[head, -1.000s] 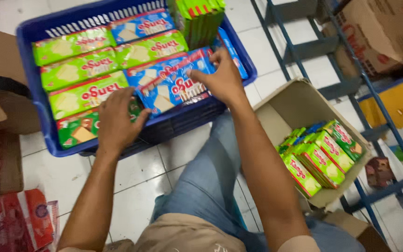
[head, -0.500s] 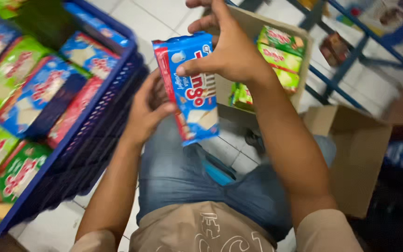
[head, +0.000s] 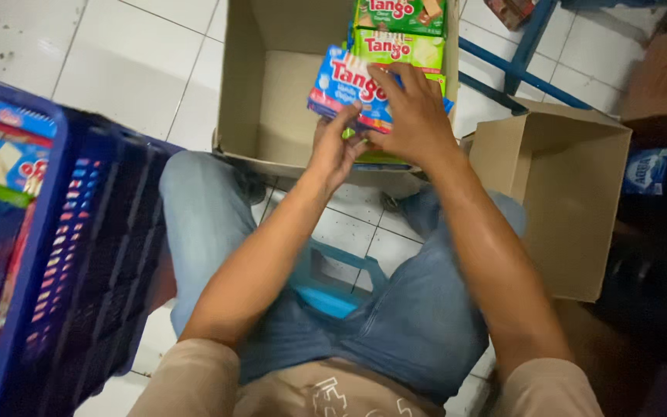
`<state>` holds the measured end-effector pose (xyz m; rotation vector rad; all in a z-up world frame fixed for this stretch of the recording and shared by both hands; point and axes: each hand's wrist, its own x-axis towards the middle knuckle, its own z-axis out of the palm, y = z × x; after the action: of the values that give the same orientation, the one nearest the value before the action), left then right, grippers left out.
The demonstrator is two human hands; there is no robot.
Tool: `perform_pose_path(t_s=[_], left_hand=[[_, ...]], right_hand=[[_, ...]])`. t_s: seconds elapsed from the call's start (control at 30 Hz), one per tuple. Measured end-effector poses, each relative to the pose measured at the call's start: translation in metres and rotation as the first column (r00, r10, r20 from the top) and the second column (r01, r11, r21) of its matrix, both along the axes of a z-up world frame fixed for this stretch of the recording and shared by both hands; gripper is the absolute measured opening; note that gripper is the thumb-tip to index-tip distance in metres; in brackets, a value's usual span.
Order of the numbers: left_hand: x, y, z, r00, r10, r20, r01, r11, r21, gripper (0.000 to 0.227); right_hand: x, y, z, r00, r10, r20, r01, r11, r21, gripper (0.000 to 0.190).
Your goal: The person transfers small green and blue snack boxes from a blue plastic crate into a cardboard box. They pick up the snack boxes one by one and place them into the cardboard box, arranging them in rows.
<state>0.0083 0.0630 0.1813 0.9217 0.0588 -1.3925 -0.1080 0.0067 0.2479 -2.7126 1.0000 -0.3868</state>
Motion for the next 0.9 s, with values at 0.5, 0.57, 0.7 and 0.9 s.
perform_pose_path(t_s=[0.5, 0.57, 0.7, 0.9], left_hand=[[0.035, -0.016, -0.129, 0.753, -0.558, 0.349, 0.358, 0.792, 0.494, 0.076], [0.03, -0.018, -0.146, 0.734, -0.569, 0.371, 0.401, 0.804, 0.438, 0.074], [0.01, -0.028, -0.044, 0.684, -0.627, 0.373, 0.494, 0.774, 0.396, 0.075], [-0.015, -0.038, -0.1, 0.684, -0.557, 0.47, 0.43, 0.829, 0.357, 0.089]], right_hand=[[-0.041, -0.044, -0.186, 0.974, 0.024, -0.226, 0.014, 0.986, 0.164, 0.071], [-0.045, -0.036, -0.183, 0.98, -0.015, -0.198, 0.055, 0.979, 0.198, 0.054], [-0.038, -0.025, -0.163, 0.976, -0.053, -0.209, 0.086, 0.985, 0.151, 0.058], [-0.051, -0.034, -0.167, 0.946, -0.291, -0.144, 0.321, 0.904, 0.281, 0.046]])
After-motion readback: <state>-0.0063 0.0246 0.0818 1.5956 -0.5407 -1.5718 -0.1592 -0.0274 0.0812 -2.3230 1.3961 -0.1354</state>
